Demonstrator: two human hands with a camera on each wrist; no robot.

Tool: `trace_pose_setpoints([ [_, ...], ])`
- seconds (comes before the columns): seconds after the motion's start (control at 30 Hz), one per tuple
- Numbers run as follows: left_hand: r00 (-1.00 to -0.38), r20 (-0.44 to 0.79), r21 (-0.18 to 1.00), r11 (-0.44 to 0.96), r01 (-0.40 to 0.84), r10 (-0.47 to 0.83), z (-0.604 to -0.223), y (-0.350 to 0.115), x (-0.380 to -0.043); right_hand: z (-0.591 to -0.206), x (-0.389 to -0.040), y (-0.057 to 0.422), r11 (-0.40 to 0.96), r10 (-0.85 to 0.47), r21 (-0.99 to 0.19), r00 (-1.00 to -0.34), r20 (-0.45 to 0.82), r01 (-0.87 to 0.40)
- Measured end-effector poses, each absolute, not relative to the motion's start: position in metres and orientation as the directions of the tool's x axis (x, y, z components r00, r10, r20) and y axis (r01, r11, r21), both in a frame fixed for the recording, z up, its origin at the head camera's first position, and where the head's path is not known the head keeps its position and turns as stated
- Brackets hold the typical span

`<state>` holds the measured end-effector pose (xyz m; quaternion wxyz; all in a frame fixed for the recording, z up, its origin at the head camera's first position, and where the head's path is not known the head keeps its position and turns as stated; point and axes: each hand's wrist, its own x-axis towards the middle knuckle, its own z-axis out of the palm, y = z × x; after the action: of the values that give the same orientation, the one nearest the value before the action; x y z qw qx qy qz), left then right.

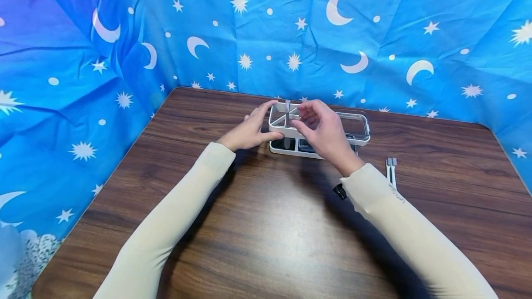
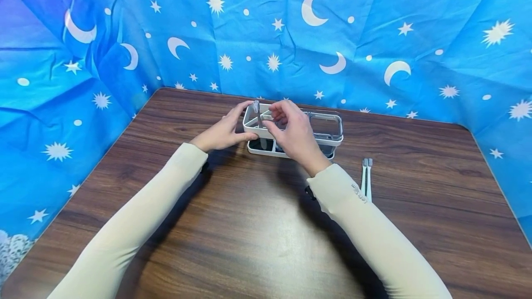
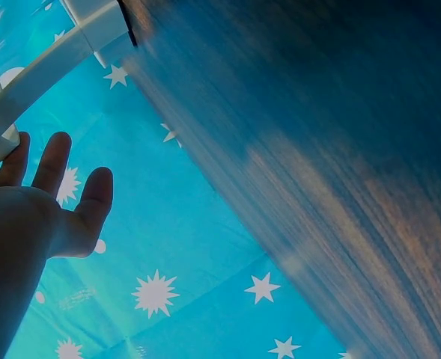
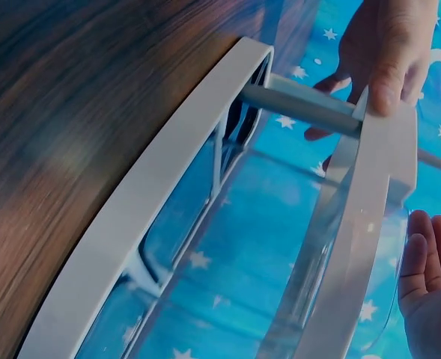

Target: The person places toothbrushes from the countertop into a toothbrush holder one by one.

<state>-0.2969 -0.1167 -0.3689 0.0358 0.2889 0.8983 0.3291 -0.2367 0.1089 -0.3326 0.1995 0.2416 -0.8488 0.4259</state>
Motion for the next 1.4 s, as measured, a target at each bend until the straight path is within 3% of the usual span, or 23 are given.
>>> trace_pose_setpoints([
  [1.4, -0.821, 0.130, 0.609, 0.609, 0.509, 0.556, -0.370, -0.118, -0.297, -0.334, -0.220, 0.185, 0.671, -0.146, -0.578, -0.847, 0.511, -0.464],
])
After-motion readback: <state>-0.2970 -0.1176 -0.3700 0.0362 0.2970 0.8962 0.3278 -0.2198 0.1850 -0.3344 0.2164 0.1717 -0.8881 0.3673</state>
